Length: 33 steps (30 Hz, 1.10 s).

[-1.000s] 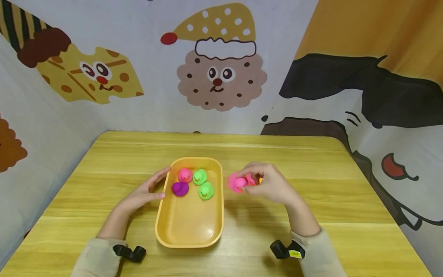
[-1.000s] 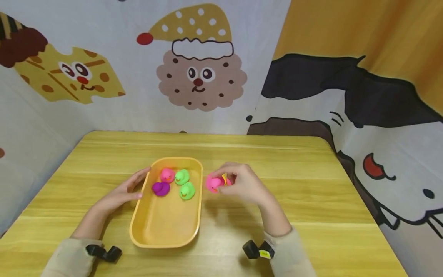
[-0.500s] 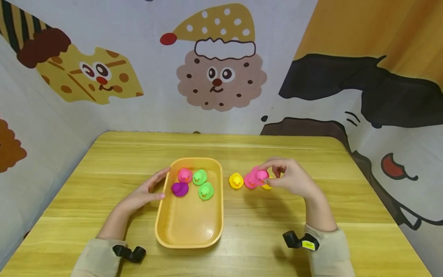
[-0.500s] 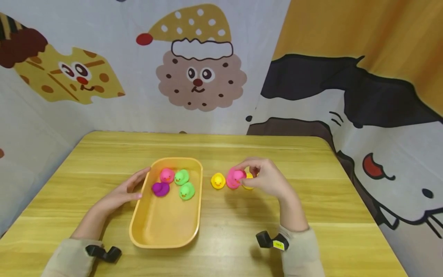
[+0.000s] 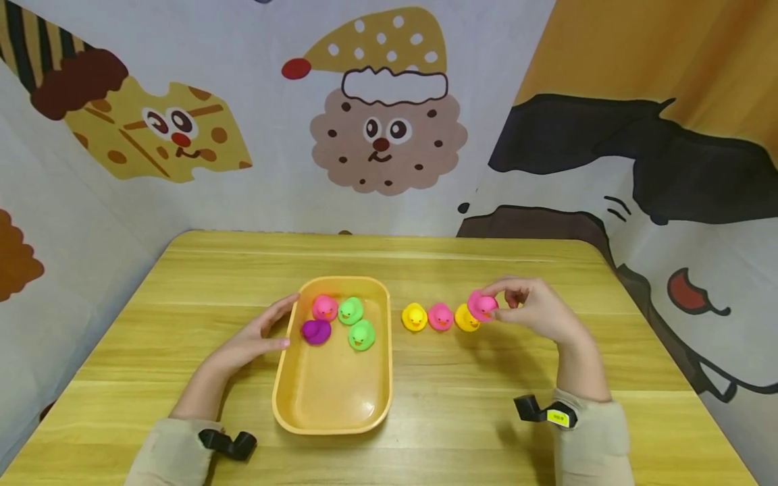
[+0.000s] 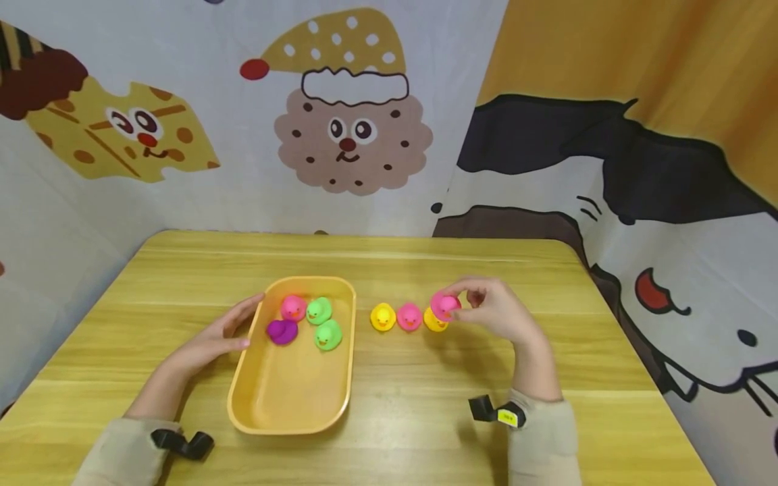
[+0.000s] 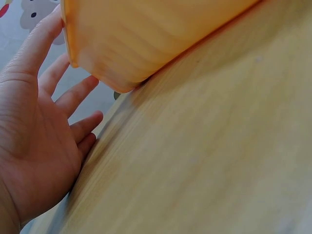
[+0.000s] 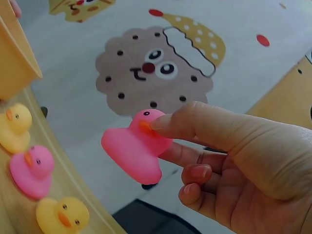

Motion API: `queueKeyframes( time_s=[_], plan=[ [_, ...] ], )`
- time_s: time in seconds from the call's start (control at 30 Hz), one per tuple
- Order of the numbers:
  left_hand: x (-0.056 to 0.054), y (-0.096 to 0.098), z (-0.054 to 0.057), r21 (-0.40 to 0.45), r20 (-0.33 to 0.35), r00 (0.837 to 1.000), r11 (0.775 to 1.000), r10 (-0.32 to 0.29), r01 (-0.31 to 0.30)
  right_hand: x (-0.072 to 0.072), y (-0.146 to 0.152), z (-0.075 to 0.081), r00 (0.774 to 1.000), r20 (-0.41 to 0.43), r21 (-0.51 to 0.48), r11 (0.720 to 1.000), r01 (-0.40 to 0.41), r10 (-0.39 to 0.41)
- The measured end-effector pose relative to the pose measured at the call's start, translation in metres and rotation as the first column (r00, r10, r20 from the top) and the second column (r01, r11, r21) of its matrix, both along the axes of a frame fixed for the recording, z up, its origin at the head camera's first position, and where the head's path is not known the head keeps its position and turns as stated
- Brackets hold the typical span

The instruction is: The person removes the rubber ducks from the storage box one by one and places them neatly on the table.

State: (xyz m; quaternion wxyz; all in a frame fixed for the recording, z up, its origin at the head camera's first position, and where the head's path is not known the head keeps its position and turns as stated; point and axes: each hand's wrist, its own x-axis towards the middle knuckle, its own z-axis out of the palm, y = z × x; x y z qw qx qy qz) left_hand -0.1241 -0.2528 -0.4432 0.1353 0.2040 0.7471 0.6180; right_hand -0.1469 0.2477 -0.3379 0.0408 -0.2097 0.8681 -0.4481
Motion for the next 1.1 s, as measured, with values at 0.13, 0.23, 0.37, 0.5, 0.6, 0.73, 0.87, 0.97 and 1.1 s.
queueKeyframes(
  time_s=[0.13,0.23,0.37,0.5,0.6,0.73,0.87,0.97,1.1],
  plan=[
    [0.0,0.0,0.0,0.001,0.005,1.0,1.0,0.002,-0.002,-0.004,0.011,-0.005,1.0,0.011,0.023,0.999,0.029,-0.03],
    [-0.001,0.0,0.0,0.004,0.006,1.0,1.0,0.002,-0.002,-0.007,0.019,-0.01,0.999,0.017,0.025,0.999,0.042,-0.043],
    [-0.002,-0.001,-0.001,0.009,0.007,1.0,1.0,0.001,-0.001,-0.01,0.028,-0.017,0.998,0.027,0.012,0.998,0.057,-0.057],
    [-0.002,-0.001,0.0,0.006,0.008,1.0,1.0,0.002,-0.002,-0.012,0.035,-0.023,0.997,0.049,-0.004,0.998,0.066,-0.065],
    [-0.002,-0.001,0.0,0.003,0.009,1.0,1.0,0.001,-0.001,-0.013,0.039,-0.028,0.994,0.074,-0.005,0.997,0.075,-0.075],
    [-0.001,-0.001,0.0,0.003,0.01,1.0,1.0,0.0,0.0,-0.015,0.043,-0.034,0.99,0.112,-0.011,0.996,0.092,-0.09],
    [-0.001,-0.001,0.001,0.004,0.012,1.0,1.0,0.0,0.0,-0.017,0.045,-0.042,0.986,0.142,-0.031,0.995,0.093,-0.087],
    [0.0,-0.001,0.001,0.002,0.014,1.0,1.0,0.002,-0.002,-0.018,0.047,-0.047,0.985,0.153,-0.035,0.996,0.086,-0.08],
    [0.001,-0.001,0.002,0.002,0.015,1.0,1.0,0.002,-0.002,-0.02,0.049,-0.053,0.98,0.179,-0.03,0.995,0.094,-0.087]
  ],
)
